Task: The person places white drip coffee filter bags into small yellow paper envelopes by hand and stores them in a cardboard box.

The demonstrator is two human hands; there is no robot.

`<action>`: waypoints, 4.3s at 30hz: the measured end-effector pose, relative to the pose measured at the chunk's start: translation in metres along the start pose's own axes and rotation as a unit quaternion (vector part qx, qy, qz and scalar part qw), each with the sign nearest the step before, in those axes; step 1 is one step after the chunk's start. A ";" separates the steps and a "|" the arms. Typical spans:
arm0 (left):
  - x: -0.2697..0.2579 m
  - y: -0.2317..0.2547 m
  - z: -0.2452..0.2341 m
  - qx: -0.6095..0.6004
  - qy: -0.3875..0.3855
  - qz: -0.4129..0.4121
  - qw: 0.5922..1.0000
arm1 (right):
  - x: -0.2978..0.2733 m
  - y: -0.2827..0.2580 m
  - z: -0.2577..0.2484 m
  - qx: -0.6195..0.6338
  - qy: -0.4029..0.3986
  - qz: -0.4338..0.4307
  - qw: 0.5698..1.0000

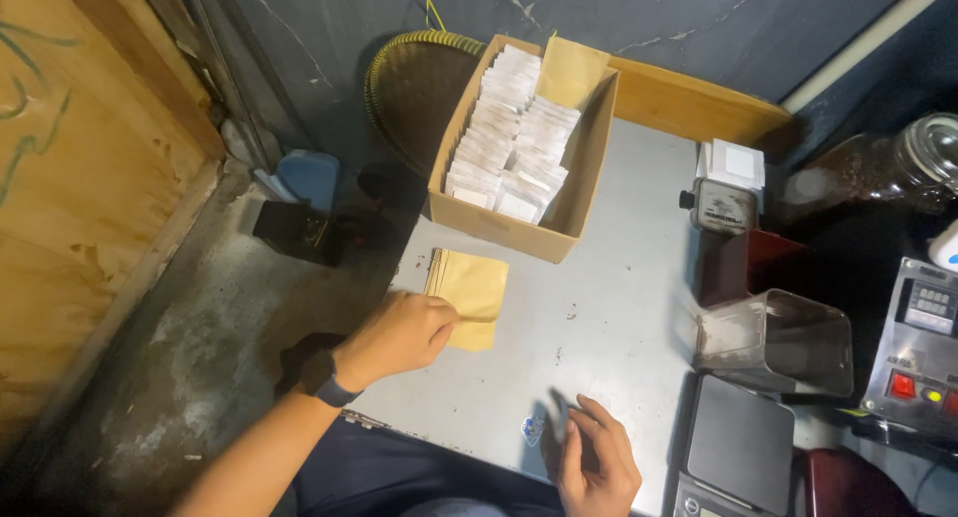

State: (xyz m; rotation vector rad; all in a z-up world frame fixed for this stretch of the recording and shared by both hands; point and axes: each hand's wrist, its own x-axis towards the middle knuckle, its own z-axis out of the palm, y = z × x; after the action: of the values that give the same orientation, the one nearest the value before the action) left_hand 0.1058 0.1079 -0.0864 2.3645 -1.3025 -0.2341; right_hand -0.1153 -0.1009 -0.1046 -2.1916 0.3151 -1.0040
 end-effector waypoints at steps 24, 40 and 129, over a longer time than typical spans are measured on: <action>-0.009 0.112 0.024 0.192 0.222 0.299 0.908 | 0.021 0.015 0.005 0.317 -0.037 0.453 0.832; 0.266 -0.042 -0.103 0.241 0.194 0.052 0.949 | 0.007 0.033 0.009 0.037 -0.141 0.306 0.941; 0.022 0.115 0.049 -0.312 0.105 0.065 0.942 | 0.019 0.014 -0.037 0.111 -0.188 0.246 0.944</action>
State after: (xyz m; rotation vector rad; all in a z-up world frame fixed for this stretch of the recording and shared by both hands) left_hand 0.0133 0.0217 -0.0783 1.7122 -1.0743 -0.2931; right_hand -0.1290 -0.1380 -0.0869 -1.9069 0.5090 -0.3207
